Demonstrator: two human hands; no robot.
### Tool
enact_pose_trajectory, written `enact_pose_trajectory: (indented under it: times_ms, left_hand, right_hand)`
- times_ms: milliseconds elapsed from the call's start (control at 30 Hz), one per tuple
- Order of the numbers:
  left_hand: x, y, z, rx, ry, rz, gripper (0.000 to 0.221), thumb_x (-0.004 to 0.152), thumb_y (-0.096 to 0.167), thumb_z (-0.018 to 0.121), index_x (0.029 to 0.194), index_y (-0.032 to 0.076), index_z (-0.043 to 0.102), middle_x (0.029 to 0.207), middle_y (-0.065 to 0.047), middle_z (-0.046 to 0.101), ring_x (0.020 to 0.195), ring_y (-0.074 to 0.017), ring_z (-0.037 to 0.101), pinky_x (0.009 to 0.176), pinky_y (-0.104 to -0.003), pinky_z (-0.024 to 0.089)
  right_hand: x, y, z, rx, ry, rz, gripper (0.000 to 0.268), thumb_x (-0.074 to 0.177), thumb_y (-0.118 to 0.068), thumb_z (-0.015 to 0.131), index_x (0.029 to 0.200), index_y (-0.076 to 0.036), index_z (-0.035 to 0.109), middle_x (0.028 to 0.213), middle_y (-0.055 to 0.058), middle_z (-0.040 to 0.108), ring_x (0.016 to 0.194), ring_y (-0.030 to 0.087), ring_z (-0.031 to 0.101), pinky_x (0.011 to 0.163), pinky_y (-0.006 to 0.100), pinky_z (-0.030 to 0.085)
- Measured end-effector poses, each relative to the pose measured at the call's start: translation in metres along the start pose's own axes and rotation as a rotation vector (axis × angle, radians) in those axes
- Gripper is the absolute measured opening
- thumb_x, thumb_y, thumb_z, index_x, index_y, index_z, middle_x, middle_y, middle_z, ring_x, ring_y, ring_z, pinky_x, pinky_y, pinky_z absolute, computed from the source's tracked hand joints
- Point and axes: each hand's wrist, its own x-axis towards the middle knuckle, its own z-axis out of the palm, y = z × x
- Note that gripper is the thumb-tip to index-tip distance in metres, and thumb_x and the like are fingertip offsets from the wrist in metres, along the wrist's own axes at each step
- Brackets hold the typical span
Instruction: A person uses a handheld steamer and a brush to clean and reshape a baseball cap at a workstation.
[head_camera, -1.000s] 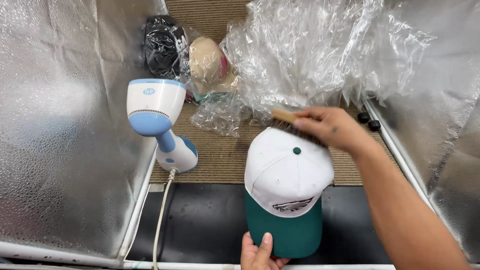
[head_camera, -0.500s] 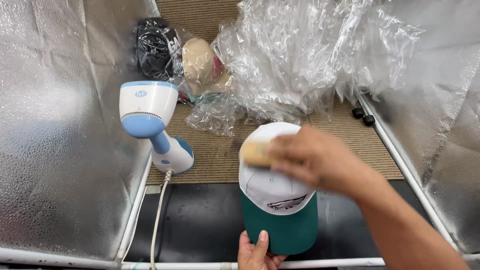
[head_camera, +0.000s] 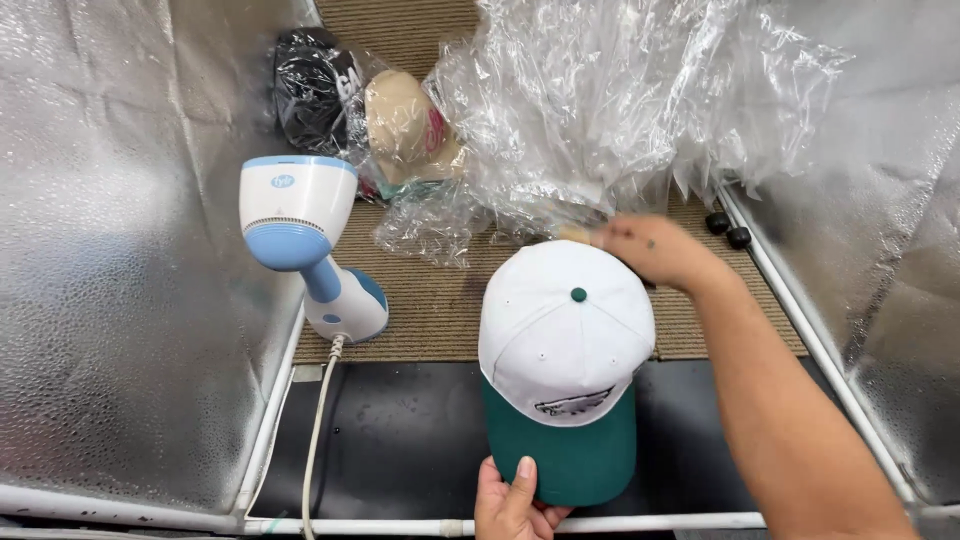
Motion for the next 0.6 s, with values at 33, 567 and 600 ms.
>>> enact_pose_trajectory:
  times_ms: [33, 567, 600]
  left_hand:
    - [0.007, -0.004, -0.005, 0.002, -0.005, -0.002, 0.054, 0.088, 0.016, 0.063, 0.141, 0.009, 0.055, 0.133, -0.026, 0.069, 0.112, -0.0480, 0.066, 0.074, -0.065, 0.056]
    - [-0.006, 0.001, 0.002, -0.024, -0.123, 0.028, 0.041, 0.095, 0.015, 0.057, 0.134, 0.007, 0.053, 0.134, -0.023, 0.067, 0.115, -0.0421, 0.065, 0.079, -0.063, 0.055]
    - [-0.006, 0.002, 0.002, -0.007, -0.123, 0.012, 0.040, 0.096, 0.016, 0.056, 0.134, 0.009, 0.053, 0.135, -0.021, 0.067, 0.116, -0.0414, 0.065, 0.079, -0.062, 0.056]
  right_hand:
    - [-0.003, 0.008, 0.005, -0.001, 0.005, 0.003, 0.050, 0.093, -0.057, 0.054, 0.096, -0.009, 0.070, 0.106, 0.008, 0.072, 0.095, 0.022, 0.064, 0.078, 0.036, 0.049]
    - [-0.099, 0.054, 0.086, 0.479, 0.516, 0.100, 0.047, 0.100, -0.047, 0.044, 0.131, -0.014, 0.059, 0.111, 0.009, 0.064, 0.091, 0.024, 0.057, 0.076, 0.040, 0.045]
    - [-0.095, 0.065, 0.095, 0.576, 0.372, 0.316, 0.043, 0.100, -0.049, 0.042, 0.124, -0.016, 0.057, 0.091, 0.010, 0.066, 0.068, 0.023, 0.056, 0.061, 0.040, 0.043]
